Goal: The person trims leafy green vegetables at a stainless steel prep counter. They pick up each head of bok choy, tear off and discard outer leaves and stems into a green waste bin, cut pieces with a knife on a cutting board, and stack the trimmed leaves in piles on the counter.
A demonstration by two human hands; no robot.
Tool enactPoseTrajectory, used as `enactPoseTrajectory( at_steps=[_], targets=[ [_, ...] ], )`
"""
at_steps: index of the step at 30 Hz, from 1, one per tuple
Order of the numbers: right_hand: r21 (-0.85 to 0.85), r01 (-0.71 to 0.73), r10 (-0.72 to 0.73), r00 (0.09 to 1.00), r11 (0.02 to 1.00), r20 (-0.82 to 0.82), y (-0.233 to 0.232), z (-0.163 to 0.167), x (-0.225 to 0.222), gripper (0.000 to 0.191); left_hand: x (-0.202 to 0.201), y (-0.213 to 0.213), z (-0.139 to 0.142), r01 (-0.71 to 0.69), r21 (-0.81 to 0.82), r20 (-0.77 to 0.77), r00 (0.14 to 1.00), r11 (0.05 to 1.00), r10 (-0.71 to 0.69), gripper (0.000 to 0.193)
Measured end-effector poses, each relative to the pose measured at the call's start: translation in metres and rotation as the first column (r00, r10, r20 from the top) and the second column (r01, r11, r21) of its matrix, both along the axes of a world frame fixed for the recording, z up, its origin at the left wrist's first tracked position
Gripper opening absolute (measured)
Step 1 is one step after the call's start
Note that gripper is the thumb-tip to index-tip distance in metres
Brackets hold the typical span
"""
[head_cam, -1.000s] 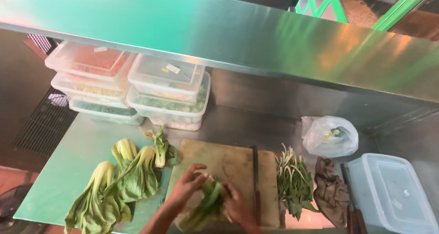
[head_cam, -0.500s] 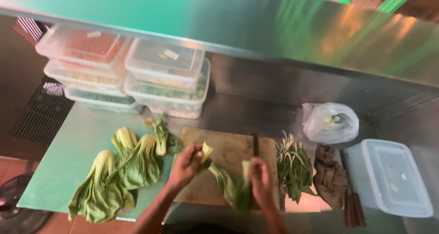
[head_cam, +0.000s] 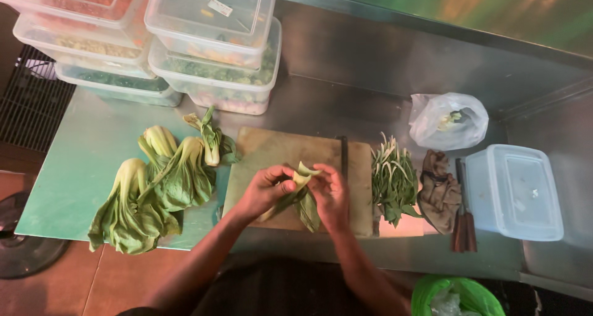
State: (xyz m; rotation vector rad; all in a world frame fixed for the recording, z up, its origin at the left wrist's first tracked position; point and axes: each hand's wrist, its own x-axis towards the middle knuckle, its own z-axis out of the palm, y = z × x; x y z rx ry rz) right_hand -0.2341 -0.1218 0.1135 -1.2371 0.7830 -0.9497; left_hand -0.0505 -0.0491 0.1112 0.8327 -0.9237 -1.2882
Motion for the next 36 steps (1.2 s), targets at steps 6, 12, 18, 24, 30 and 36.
enactPoseTrajectory(
  at_steps=[6,12,18,24,30,36],
  targets=[
    [0.01,-0.034,0.035,0.997,0.999,-0.062,0.004,-0.002,0.002,0.033,-0.004,0.002,-0.002,-0.114,-0.091,0.129,0.984,0.989,0.126,0.015],
    [-0.036,0.245,-0.243,0.969,0.969,0.049,-0.008,0.006,-0.008,0.025,0.004,0.005,-0.008,-0.25,-0.18,0.276,0.915,0.952,0.292,0.008],
    [0.079,-0.006,-0.018,0.953,0.997,0.302,-0.021,0.011,-0.049,0.029,0.026,0.009,-0.008,-0.23,0.105,0.149,0.966,0.967,0.214,0.009],
    [0.0,-0.131,0.131,0.991,0.991,0.012,0.016,-0.016,-0.009,0.038,-0.003,0.004,-0.015,-0.236,0.207,0.279,0.944,0.95,0.174,0.012],
    [-0.17,0.029,-0.049,0.992,0.985,-0.115,0.016,-0.004,0.012,0.032,-0.007,0.005,-0.029,-0.222,0.216,0.018,0.975,0.951,0.223,0.016],
    [-0.331,0.04,-0.114,0.972,0.943,-0.207,0.028,-0.01,0.022,0.032,-0.01,0.016,-0.043,-0.123,0.205,-0.014,0.992,0.971,0.129,0.024]
  ],
)
